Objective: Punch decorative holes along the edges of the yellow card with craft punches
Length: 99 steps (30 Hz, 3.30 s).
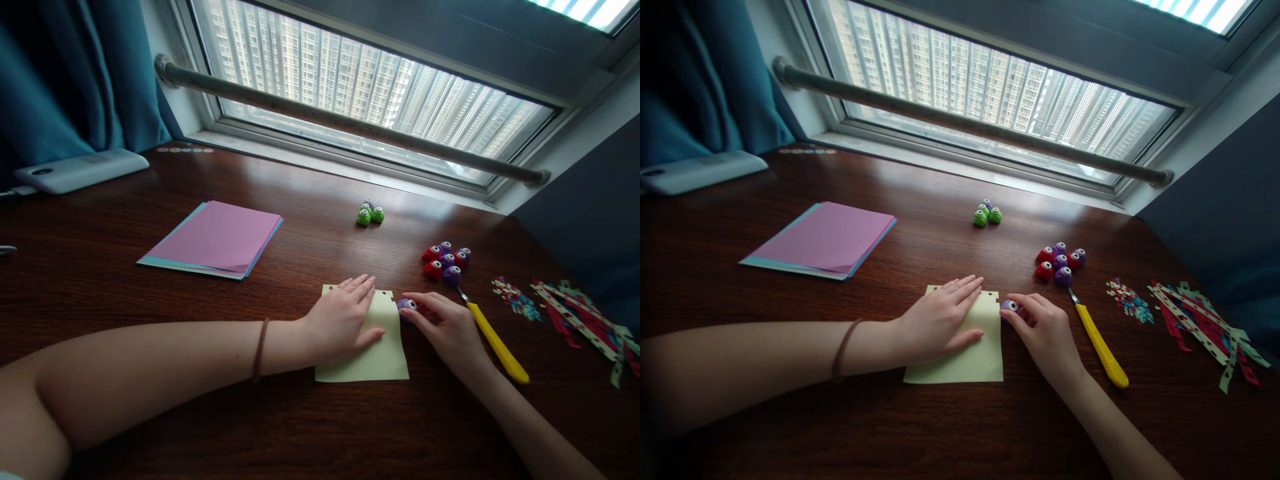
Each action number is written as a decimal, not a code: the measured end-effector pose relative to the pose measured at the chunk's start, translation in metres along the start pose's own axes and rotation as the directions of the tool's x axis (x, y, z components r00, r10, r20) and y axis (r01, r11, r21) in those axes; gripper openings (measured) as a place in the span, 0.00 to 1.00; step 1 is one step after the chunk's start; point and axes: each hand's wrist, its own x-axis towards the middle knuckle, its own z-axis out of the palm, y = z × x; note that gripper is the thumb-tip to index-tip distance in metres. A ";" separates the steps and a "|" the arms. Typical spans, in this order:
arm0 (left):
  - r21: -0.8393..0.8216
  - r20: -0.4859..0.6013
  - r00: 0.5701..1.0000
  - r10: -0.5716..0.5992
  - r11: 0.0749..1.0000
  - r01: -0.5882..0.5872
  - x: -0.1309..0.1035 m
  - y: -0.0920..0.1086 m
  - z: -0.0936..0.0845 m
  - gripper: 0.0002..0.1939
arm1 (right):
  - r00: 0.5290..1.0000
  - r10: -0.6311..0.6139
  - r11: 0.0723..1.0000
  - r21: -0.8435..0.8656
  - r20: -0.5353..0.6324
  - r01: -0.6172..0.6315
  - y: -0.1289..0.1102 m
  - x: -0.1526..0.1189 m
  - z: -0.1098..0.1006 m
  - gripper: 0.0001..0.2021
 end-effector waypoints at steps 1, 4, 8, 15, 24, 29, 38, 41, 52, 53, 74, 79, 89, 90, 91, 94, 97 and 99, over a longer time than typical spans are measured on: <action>0.001 -0.002 1.000 0.001 1.000 -0.001 0.000 0.000 0.000 0.35 | 1.000 -0.010 1.000 -0.006 0.004 0.010 0.000 0.000 0.000 0.09; 0.004 -0.008 1.000 0.002 1.000 -0.002 0.000 -0.001 0.001 0.35 | 1.000 -0.022 1.000 -0.016 0.015 0.022 0.001 0.000 0.000 0.09; 0.002 -0.008 1.000 0.002 1.000 -0.002 0.000 -0.001 0.000 0.35 | 1.000 0.007 1.000 -0.015 -0.006 -0.007 0.001 0.001 -0.002 0.06; -0.005 -0.010 1.000 0.003 1.000 -0.003 0.000 0.000 0.000 0.35 | 0.999 0.044 0.998 0.039 -0.015 -0.043 0.003 0.001 -0.001 0.07; -0.003 -0.006 1.000 0.000 1.000 0.000 0.000 0.000 -0.001 0.36 | 0.998 -0.007 0.999 -0.035 -0.065 0.005 -0.004 0.002 -0.003 0.06; 0.000 -0.005 1.000 0.000 1.000 0.000 0.000 0.000 0.000 0.36 | 0.999 0.004 1.000 -0.018 -0.037 -0.004 -0.004 0.001 -0.003 0.06; 0.000 0.009 1.000 -0.002 1.000 0.002 0.000 0.000 0.000 0.36 | 1.000 0.028 0.999 0.032 0.005 -0.028 -0.003 0.001 0.000 0.07; -0.001 -0.003 1.000 0.000 1.000 0.000 -0.001 0.000 0.000 0.36 | 1.000 0.012 1.000 0.023 0.016 -0.013 -0.003 0.001 0.000 0.07; -0.018 -0.018 1.000 -0.003 1.000 0.003 -0.001 0.000 0.002 0.36 | 0.993 -0.017 0.999 0.049 0.113 0.012 -0.009 0.001 -0.005 0.08; -0.021 -0.019 1.000 -0.004 1.000 0.004 -0.001 0.000 0.002 0.36 | 0.992 -0.030 0.997 0.070 0.127 0.021 -0.010 0.001 -0.004 0.08; -0.012 -0.060 0.996 0.070 0.997 -0.071 -0.002 0.005 -0.008 0.34 | 0.986 -0.125 0.991 0.057 0.111 0.119 -0.006 0.001 0.001 0.09; -0.031 -0.055 0.995 0.084 0.996 -0.085 -0.003 0.003 -0.007 0.33 | 0.990 -0.122 0.992 0.036 0.075 0.119 -0.008 0.000 0.002 0.09; -0.039 -0.058 0.993 0.105 0.993 -0.107 -0.002 0.002 -0.005 0.32 | 0.990 -0.107 0.994 0.032 0.089 0.104 -0.007 0.000 0.003 0.08; -0.038 -0.061 0.992 0.109 0.993 -0.112 -0.002 0.002 -0.004 0.31 | 0.990 -0.105 0.994 0.032 0.089 0.103 -0.007 0.000 0.003 0.08; -0.037 -0.062 0.992 0.112 0.993 -0.114 -0.002 0.002 -0.004 0.31 | 0.990 -0.104 0.994 0.033 0.090 0.102 -0.007 0.000 0.003 0.08; -0.032 -0.059 0.991 0.118 0.992 -0.120 -0.002 0.001 -0.004 0.30 | 0.989 -0.106 0.994 0.032 0.099 0.103 -0.006 0.000 0.002 0.08; -0.027 -0.048 0.990 0.130 0.991 -0.131 -0.001 0.001 -0.004 0.28 | 0.989 -0.081 0.995 0.064 0.124 0.073 -0.007 0.000 0.000 0.10; -0.021 -0.042 0.990 0.134 0.991 -0.135 -0.001 0.002 -0.005 0.27 | 0.988 -0.042 0.988 0.150 0.145 0.020 -0.009 0.001 -0.002 0.13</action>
